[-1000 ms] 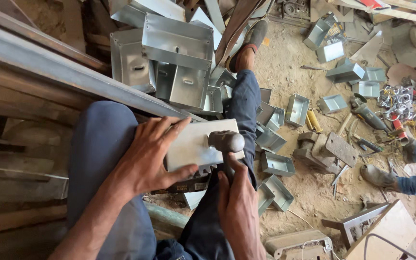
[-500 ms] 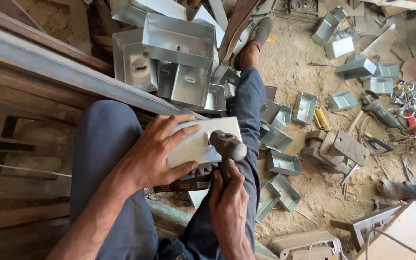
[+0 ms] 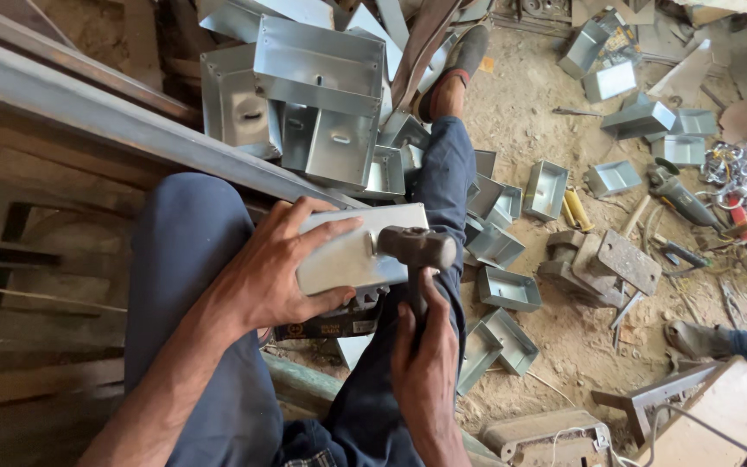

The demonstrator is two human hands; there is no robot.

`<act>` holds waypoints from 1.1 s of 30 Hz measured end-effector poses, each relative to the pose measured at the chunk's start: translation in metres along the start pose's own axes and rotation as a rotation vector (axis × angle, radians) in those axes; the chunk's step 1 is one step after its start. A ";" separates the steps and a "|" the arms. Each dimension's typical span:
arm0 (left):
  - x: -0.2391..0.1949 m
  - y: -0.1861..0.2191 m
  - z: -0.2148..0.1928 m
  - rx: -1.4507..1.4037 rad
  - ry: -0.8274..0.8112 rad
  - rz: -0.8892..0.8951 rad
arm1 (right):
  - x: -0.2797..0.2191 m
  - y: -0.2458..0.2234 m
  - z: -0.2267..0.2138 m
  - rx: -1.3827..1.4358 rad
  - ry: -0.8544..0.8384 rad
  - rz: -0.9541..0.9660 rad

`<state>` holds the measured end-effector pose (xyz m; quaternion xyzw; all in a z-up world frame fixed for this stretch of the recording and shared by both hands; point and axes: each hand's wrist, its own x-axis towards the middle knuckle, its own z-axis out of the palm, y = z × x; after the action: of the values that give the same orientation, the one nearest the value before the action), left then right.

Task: The person hammers a metal part into a slot on a metal box and then hammers a metal rod into a hole on the side of the box.

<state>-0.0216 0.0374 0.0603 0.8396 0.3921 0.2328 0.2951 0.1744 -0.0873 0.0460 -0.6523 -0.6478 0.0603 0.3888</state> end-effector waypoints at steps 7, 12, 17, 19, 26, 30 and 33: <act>-0.001 0.007 -0.010 -0.036 -0.010 -0.024 | 0.024 0.005 -0.037 0.219 -0.220 0.552; -0.001 0.005 -0.012 -0.069 0.007 -0.003 | 0.025 -0.014 -0.063 0.185 -0.066 0.331; 0.001 0.005 -0.014 -0.054 -0.007 -0.021 | 0.028 -0.011 -0.039 0.121 -0.254 0.255; -0.001 0.007 -0.014 -0.052 -0.001 -0.029 | 0.035 -0.012 -0.043 0.082 -0.308 0.297; -0.003 0.003 -0.012 -0.085 -0.013 -0.088 | 0.060 -0.028 -0.053 0.107 -0.239 0.298; -0.004 0.000 -0.012 -0.116 0.045 0.000 | 0.078 -0.021 -0.050 0.102 -0.434 0.193; -0.006 -0.001 -0.009 -0.115 0.060 -0.004 | 0.086 -0.022 -0.067 0.035 -0.383 0.286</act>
<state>-0.0315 0.0358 0.0645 0.8132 0.3884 0.2793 0.3315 0.2088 -0.0430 0.1420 -0.7071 -0.6097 0.2485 0.2578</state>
